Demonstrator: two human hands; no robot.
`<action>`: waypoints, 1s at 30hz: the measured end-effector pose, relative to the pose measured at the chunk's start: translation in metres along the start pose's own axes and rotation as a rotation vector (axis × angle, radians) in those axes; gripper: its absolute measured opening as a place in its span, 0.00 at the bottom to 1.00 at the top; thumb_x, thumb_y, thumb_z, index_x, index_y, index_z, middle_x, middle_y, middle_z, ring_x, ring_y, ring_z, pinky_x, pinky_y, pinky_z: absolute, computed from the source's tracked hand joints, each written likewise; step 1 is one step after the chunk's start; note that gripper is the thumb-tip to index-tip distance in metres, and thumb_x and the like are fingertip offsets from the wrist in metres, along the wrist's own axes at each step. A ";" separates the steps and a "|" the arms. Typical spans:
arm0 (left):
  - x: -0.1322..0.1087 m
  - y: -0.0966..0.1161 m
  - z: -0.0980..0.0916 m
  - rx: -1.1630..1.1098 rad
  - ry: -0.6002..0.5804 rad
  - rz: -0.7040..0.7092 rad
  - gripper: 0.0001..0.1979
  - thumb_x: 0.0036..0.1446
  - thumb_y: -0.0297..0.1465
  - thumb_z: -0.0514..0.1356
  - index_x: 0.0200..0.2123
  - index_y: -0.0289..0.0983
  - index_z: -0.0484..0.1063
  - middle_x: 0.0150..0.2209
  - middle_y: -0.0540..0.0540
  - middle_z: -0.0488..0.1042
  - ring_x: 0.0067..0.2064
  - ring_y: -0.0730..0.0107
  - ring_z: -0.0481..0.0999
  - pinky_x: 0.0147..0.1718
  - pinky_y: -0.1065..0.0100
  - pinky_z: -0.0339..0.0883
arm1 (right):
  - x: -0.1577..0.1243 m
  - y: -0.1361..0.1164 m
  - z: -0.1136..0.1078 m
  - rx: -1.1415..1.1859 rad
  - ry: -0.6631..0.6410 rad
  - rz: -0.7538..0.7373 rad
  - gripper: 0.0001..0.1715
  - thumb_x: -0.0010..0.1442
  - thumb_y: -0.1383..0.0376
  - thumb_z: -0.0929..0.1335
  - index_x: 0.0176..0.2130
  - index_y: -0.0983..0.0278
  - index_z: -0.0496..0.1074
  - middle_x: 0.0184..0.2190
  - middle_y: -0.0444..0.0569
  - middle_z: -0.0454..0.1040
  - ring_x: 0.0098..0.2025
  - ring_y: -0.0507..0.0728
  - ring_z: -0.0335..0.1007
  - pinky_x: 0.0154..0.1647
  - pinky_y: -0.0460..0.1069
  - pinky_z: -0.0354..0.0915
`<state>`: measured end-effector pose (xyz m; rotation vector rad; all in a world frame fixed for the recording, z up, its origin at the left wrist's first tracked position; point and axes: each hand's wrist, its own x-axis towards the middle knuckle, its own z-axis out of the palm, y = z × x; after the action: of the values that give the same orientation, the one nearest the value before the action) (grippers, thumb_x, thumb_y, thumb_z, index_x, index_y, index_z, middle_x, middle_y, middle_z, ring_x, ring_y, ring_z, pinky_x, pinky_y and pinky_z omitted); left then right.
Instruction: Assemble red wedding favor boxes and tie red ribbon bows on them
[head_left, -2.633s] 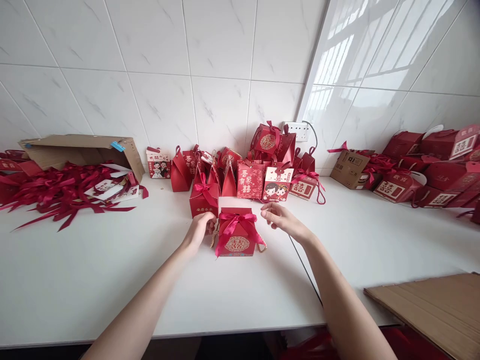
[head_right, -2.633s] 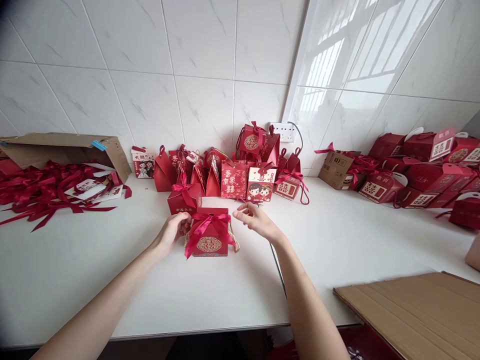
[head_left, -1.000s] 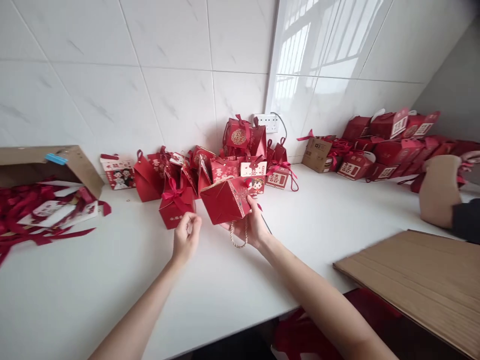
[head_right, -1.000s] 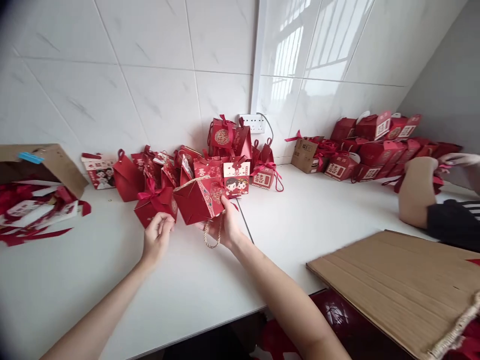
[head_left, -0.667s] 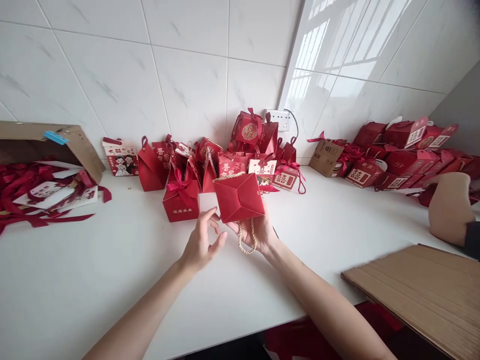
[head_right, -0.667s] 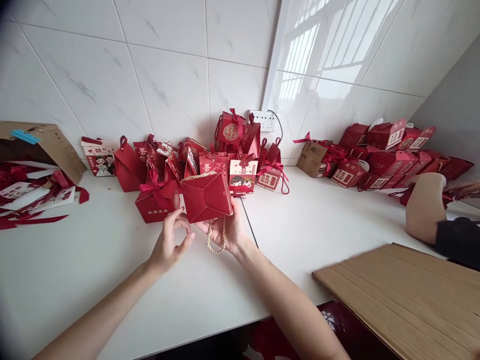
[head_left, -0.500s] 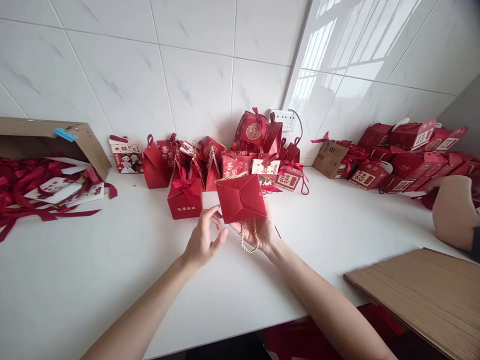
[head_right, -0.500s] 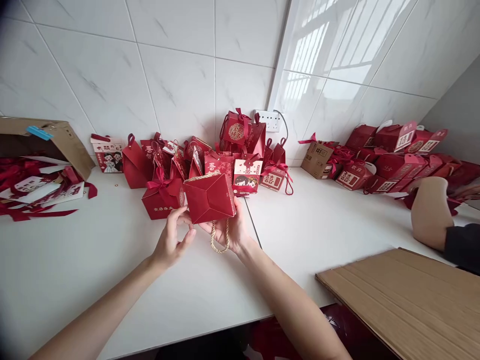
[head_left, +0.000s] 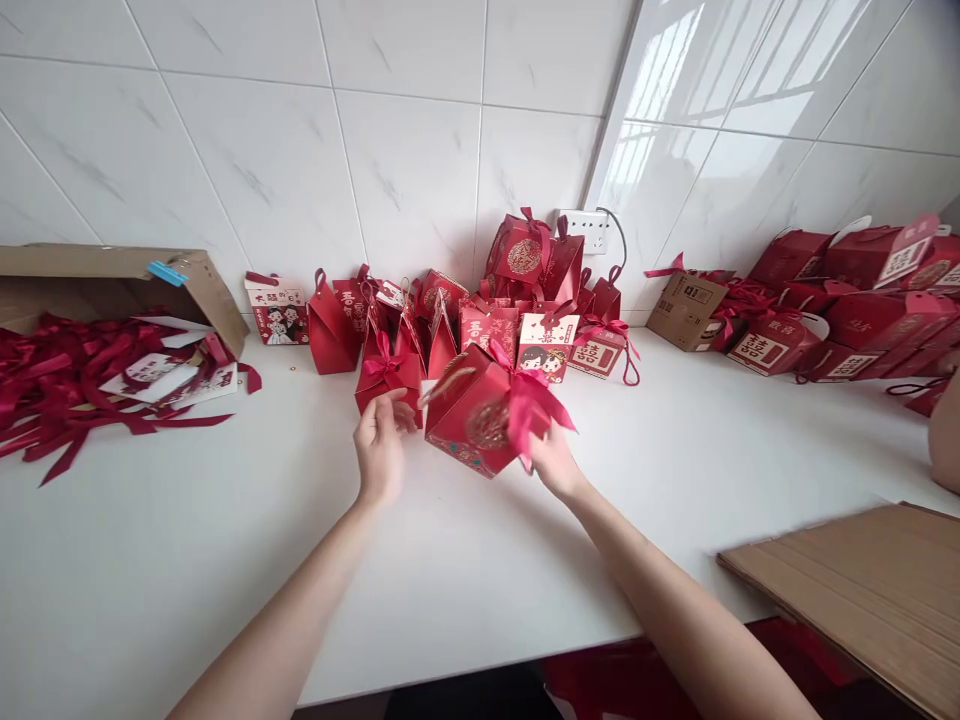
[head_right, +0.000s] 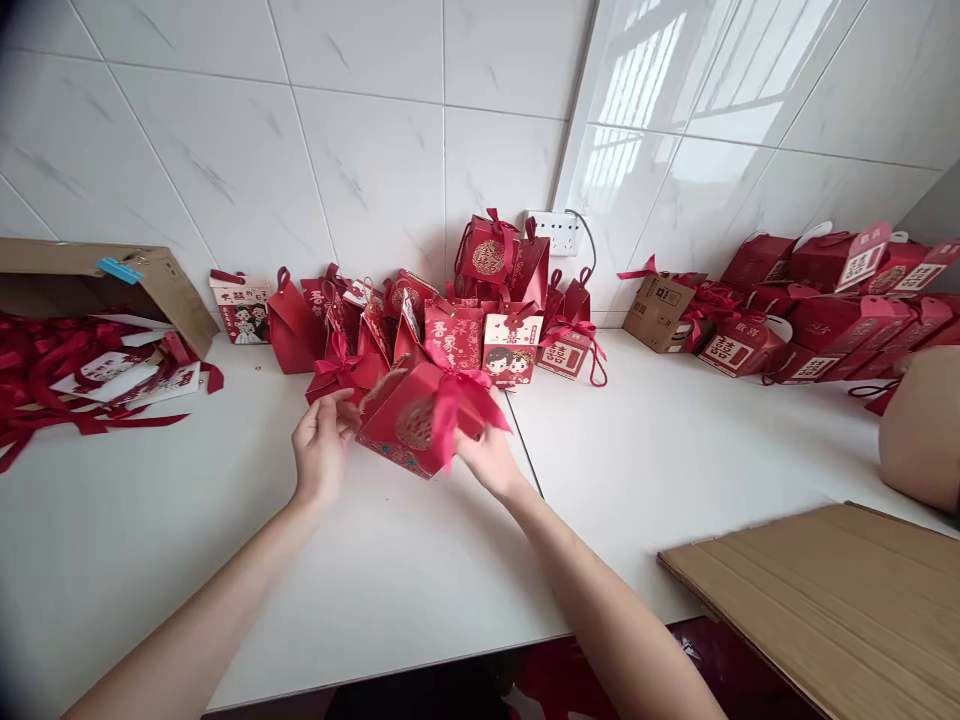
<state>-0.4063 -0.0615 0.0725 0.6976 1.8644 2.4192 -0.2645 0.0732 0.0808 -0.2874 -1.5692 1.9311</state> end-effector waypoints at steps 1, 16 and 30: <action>0.002 -0.003 -0.001 -0.010 0.040 -0.002 0.14 0.58 0.42 0.54 0.37 0.37 0.68 0.27 0.49 0.68 0.27 0.73 0.69 0.27 0.72 0.67 | 0.001 0.000 -0.004 -0.177 0.002 -0.147 0.39 0.42 0.57 0.76 0.51 0.56 0.60 0.52 0.51 0.66 0.56 0.64 0.62 0.59 0.60 0.59; -0.013 0.007 0.002 0.210 -0.188 0.247 0.12 0.54 0.41 0.58 0.36 0.39 0.67 0.33 0.48 0.72 0.36 0.68 0.73 0.38 0.67 0.68 | 0.005 0.006 -0.013 -0.954 -0.335 -0.703 0.49 0.48 0.61 0.73 0.62 0.59 0.48 0.60 0.65 0.51 0.63 0.71 0.52 0.55 0.67 0.62; -0.019 0.004 0.003 0.334 -0.195 0.269 0.13 0.57 0.38 0.54 0.24 0.39 0.58 0.22 0.53 0.59 0.25 0.73 0.60 0.27 0.71 0.59 | 0.006 -0.016 -0.018 0.054 -0.454 0.013 0.26 0.54 0.42 0.62 0.44 0.56 0.67 0.62 0.49 0.59 0.60 0.63 0.58 0.53 0.62 0.62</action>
<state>-0.3872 -0.0651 0.0701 1.2272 2.2376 2.0893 -0.2547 0.0929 0.0919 0.1801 -1.7897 2.1484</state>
